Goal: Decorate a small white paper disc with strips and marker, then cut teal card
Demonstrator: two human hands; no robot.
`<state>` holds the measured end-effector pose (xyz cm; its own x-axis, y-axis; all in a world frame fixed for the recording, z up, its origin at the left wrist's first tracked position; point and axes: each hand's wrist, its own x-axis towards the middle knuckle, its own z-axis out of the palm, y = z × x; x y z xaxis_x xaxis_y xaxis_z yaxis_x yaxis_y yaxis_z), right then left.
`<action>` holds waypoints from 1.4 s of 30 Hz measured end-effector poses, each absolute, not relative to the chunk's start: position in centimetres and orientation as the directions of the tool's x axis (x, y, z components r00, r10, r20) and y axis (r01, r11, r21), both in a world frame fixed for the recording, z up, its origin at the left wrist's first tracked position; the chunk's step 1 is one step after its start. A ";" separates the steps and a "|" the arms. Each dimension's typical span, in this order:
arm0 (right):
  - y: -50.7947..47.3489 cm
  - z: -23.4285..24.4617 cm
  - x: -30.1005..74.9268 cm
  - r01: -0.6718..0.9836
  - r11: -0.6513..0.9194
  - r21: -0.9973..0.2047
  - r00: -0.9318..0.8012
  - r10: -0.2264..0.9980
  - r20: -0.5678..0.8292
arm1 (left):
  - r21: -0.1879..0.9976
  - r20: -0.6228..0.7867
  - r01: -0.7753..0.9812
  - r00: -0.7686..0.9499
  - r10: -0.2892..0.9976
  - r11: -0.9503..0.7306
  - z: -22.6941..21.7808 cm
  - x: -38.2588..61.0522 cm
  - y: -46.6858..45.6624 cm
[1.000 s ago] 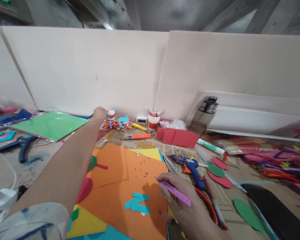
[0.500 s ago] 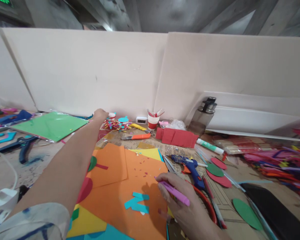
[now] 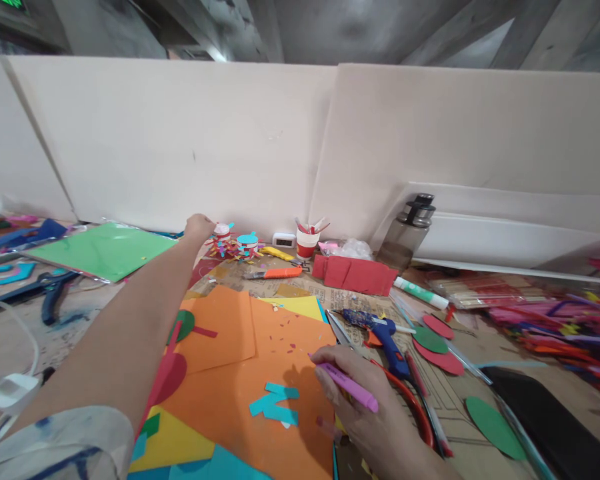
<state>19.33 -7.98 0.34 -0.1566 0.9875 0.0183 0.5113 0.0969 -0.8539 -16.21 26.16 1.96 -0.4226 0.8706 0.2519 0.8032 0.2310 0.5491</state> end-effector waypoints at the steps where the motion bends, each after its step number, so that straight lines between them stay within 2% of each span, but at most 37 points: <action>1: -8.0 0.3 19.3 0.509 0.102 -0.855 -0.157 0.987 0.024 | 0.549 0.255 0.805 -0.418 0.872 0.226 2.0 -16.2 26.2; 11: -8.1 0.3 19.3 0.499 0.144 -0.855 -0.187 0.981 0.056 | 0.555 0.275 0.811 -0.391 0.879 0.187 1.6 -15.3 27.0; 17: -8.0 0.8 19.3 0.566 0.179 -0.805 -0.217 0.974 0.065 | 0.535 0.285 0.821 -0.398 0.872 0.200 1.2 -15.6 27.1; 24: -8.0 0.6 19.3 0.519 0.152 -0.841 -0.201 0.978 0.053 | 0.510 0.306 0.839 -0.383 0.872 0.190 1.4 -15.8 26.8; 33: -8.0 0.6 19.2 0.529 0.149 -0.836 -0.192 0.980 0.054 | 0.415 0.303 0.902 -0.262 0.916 0.121 2.6 -16.4 26.8; 42: -7.9 0.3 19.3 0.516 0.158 -0.842 -0.196 0.978 0.063 | 0.336 0.266 0.934 -0.218 0.939 0.121 2.3 -16.4 27.0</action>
